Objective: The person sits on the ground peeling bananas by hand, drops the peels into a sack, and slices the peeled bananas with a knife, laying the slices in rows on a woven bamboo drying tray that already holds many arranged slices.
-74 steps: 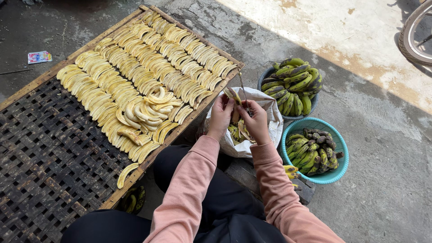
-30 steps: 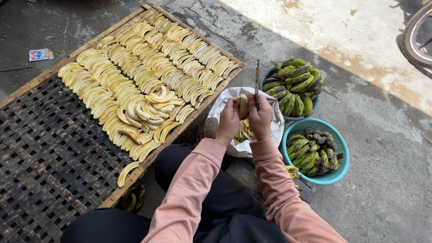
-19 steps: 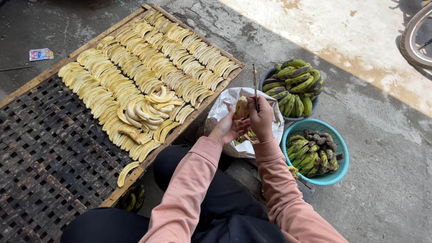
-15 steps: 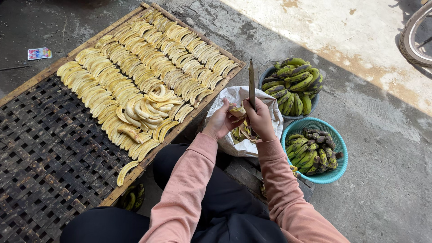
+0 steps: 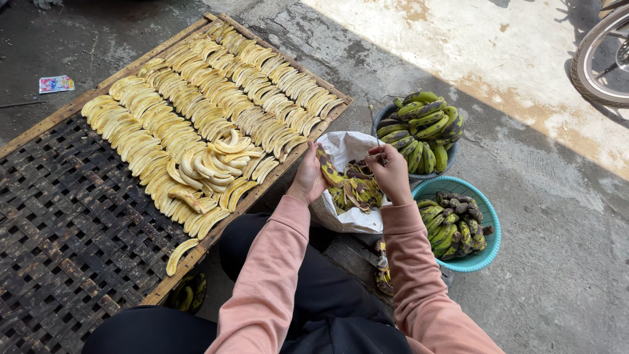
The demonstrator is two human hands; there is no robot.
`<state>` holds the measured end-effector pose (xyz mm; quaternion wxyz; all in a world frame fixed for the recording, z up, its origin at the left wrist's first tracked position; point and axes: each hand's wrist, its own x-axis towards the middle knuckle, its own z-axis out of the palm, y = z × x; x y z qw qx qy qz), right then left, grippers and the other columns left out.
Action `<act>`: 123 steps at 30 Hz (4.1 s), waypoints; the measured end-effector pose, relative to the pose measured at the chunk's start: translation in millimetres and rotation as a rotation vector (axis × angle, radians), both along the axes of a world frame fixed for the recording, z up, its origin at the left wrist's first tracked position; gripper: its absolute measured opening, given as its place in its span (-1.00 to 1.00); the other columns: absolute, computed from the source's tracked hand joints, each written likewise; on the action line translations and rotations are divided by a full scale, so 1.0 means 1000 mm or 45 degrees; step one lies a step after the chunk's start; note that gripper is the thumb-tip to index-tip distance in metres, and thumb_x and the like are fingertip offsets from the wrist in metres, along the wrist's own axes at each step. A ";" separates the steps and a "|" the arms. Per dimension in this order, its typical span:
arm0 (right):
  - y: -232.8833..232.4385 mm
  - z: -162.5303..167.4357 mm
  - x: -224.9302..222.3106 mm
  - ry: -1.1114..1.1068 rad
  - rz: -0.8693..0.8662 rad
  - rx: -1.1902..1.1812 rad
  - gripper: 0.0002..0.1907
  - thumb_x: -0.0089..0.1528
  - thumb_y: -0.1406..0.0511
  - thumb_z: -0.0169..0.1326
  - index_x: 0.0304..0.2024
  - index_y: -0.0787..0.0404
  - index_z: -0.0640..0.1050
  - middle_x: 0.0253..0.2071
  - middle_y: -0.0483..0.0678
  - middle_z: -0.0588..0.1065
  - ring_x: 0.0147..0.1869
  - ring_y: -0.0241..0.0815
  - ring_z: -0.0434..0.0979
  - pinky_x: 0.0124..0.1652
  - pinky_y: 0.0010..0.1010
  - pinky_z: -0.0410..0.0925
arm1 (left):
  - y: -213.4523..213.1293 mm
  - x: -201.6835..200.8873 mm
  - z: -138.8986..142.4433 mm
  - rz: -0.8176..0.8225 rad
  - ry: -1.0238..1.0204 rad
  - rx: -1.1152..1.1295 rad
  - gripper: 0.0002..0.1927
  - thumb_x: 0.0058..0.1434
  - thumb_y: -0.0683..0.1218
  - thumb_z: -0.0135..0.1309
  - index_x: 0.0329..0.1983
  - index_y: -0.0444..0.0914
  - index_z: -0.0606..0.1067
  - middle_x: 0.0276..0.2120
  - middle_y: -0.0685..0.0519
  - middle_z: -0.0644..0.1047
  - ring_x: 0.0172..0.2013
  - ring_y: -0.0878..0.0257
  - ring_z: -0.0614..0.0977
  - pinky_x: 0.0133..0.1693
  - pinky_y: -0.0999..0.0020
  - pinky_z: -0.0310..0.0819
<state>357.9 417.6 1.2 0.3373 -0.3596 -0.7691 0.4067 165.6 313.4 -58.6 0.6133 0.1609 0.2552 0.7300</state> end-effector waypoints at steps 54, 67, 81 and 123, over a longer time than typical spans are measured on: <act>0.008 -0.005 0.025 0.156 -0.336 0.244 -0.92 0.34 0.40 0.13 -0.19 0.34 0.56 -0.32 -0.09 0.56 -0.24 -0.37 0.50 -0.16 -0.50 0.38 | 0.005 0.009 0.006 -0.037 0.333 -0.247 -0.67 0.42 -0.01 0.06 0.11 -0.30 0.46 -0.16 0.00 0.63 -0.22 0.32 0.67 -0.20 0.35 0.63; 0.028 -0.036 0.038 0.344 -0.508 0.149 -0.92 0.37 0.39 0.13 -0.18 0.33 0.56 -0.33 -0.16 0.51 -0.29 -0.42 0.41 -0.27 -0.54 0.31 | -0.007 0.008 0.037 -0.096 0.024 -0.228 -0.69 0.47 -0.01 -0.12 0.19 -0.23 0.36 -0.02 -0.10 0.60 -0.11 0.20 0.67 -0.13 0.31 0.65; -0.012 -0.056 0.010 0.256 -0.177 0.075 -0.83 0.36 0.32 0.19 -0.08 0.33 0.60 -0.30 -0.16 0.54 -0.26 -0.42 0.45 -0.25 -0.57 0.34 | -0.009 0.010 0.041 -0.128 -0.086 -0.062 -0.58 0.50 0.00 -0.18 0.31 -0.30 0.37 -0.10 -0.03 0.57 -0.16 0.29 0.67 -0.10 0.37 0.70; -0.135 -0.008 -0.026 0.280 0.666 -0.556 -0.43 0.51 0.17 -0.21 0.56 0.11 0.17 -0.35 -0.30 0.26 -0.33 -0.50 0.17 -0.32 -0.69 0.14 | -0.012 -0.014 0.021 0.855 -0.029 -0.313 -0.70 0.50 0.11 -0.32 0.07 -0.11 0.35 -0.05 0.08 0.55 -0.34 0.37 0.46 -0.41 0.46 0.47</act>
